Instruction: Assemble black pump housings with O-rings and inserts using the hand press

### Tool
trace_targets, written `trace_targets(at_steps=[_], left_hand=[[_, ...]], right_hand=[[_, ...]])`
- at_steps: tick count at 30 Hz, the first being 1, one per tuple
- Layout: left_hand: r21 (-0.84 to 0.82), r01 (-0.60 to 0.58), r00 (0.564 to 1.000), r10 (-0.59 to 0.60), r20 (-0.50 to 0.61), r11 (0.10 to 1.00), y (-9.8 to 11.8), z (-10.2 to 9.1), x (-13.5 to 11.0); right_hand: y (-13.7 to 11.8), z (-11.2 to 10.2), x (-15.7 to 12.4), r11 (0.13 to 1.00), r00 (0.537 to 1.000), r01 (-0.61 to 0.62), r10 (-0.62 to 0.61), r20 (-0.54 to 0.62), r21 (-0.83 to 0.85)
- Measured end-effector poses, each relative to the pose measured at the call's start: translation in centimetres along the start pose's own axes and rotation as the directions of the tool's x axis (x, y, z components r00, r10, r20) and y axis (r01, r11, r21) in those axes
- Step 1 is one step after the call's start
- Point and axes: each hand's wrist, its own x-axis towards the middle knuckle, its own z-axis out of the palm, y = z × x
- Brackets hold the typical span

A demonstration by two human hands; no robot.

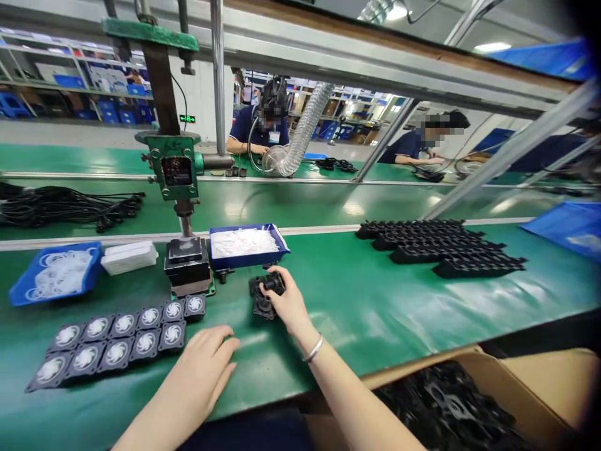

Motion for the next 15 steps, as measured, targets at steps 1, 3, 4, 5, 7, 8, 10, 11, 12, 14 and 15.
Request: trace_targets(at_steps=[1,3,4,5,7,8,10,11,12,14,15], left_hand=[[0.088,0.006,0.999,-0.003,-0.033,0.996,-0.7,-0.3,0.3],[0.258,0.049,0.996,-0.03,-0.079,0.965,-2.2,-0.8,1.0],[0.329,0.075,0.995,-0.047,-0.092,0.941,-2.9,-0.9,1.3],[0.389,0.097,0.994,-0.066,-0.092,0.916,-3.6,-1.0,1.7],[0.466,0.121,0.993,-0.108,-0.054,0.877,-4.6,-1.2,2.5],[0.488,0.129,0.991,-0.135,-0.024,0.863,-4.8,-1.2,2.9],[0.515,0.145,0.981,-0.19,0.036,0.845,-5.0,-1.4,3.7],[0.527,0.155,0.975,-0.216,0.056,0.836,-5.0,-1.5,4.1],[0.539,0.161,0.97,-0.234,0.07,0.827,-5.0,-1.6,4.5],[0.564,0.159,0.963,-0.253,0.092,0.81,-4.8,-1.8,5.0],[0.575,0.154,0.961,-0.257,0.102,0.804,-4.8,-1.9,5.2]], right_hand=[[0.1,0.8,0.4,1.0,1.0,0.016,-0.016,0.012,-0.006],[0.1,1.4,0.8,1.0,0.998,0.02,-0.019,0.065,-0.008],[0.1,1.3,0.9,1.0,0.995,0.016,-0.015,0.1,-0.008],[0.2,0.9,0.8,1.0,0.991,0.012,-0.01,0.136,-0.011],[0.6,-0.2,0.6,0.999,0.983,0.018,-0.012,0.182,-0.034],[0.9,-0.8,0.4,0.998,0.983,0.036,-0.025,0.182,-0.056],[1.5,-2.1,-0.1,0.987,0.984,0.098,-0.078,0.158,-0.126],[1.8,-2.6,-0.4,0.974,0.983,0.139,-0.114,0.147,-0.179],[1.9,-3.0,-0.7,0.951,0.977,0.19,-0.159,0.143,-0.243],[1.6,-3.3,-1.5,0.867,0.946,0.322,-0.283,0.158,-0.381],[1.2,-3.3,-1.9,0.806,0.919,0.394,-0.352,0.178,-0.442]])
